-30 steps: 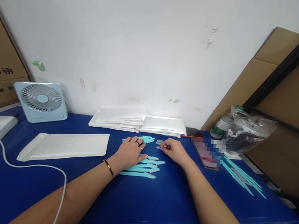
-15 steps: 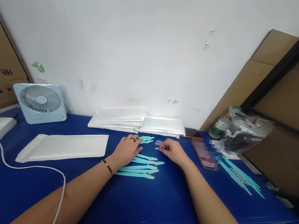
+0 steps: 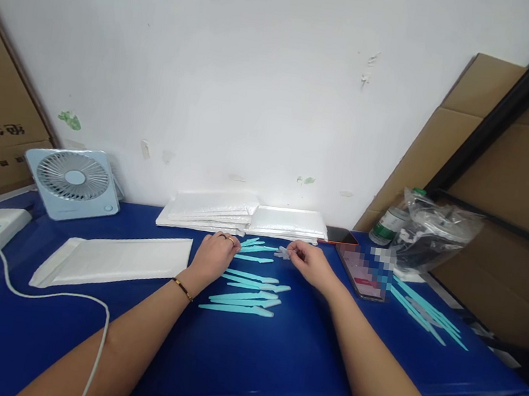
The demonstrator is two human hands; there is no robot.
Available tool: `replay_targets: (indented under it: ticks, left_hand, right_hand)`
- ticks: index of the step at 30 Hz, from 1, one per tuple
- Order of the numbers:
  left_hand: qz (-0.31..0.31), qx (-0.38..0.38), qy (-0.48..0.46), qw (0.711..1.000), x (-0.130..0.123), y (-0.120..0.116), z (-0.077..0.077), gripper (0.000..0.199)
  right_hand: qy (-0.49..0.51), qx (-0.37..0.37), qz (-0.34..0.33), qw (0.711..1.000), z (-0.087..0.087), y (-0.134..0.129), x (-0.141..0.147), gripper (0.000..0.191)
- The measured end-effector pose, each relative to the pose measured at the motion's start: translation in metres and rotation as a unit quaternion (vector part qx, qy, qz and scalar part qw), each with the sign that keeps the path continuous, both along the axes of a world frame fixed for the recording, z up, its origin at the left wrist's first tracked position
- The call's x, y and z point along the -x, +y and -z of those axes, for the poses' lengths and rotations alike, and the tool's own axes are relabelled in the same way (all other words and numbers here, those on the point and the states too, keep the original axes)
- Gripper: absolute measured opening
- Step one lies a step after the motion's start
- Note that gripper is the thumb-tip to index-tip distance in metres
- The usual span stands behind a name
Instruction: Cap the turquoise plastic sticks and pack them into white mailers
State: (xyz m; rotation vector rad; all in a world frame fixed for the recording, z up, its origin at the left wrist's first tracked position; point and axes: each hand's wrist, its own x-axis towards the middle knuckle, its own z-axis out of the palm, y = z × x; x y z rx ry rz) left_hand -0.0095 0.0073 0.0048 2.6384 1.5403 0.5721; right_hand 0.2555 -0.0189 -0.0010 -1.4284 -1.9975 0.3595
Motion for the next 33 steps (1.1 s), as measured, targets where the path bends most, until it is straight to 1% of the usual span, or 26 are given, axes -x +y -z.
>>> replay_targets:
  ticks: [4,12,21,28,33]
  left_hand:
    - [0.009,0.003,-0.014,1.000,0.0011,0.0003,-0.0011,0.028]
    - [0.020,0.003,-0.011,1.000,0.0000,-0.0015,-0.0011,0.026]
    - [0.013,0.007,-0.018,1.000,0.0011,-0.0014,-0.0042,0.027]
    - [0.013,0.004,-0.023,1.000,0.0020,-0.0007,-0.0055,0.024]
    - [0.017,0.001,-0.024,1.000,0.0016,0.0002,-0.0046,0.022]
  right_hand:
    - [0.018,0.001,-0.008,1.000,-0.0017,-0.0010,0.0017,0.019]
    - [0.018,0.016,-0.040,0.999,-0.0019,-0.0025,0.0096,0.020]
    - [0.036,0.006,-0.026,0.999,-0.0003,-0.0014,0.0032,0.020]
    - [0.041,0.000,-0.015,0.999,-0.0035,-0.0025,0.0012,0.019]
    - [0.035,0.004,-0.034,0.999,-0.0035,-0.0044,0.0086,0.021]
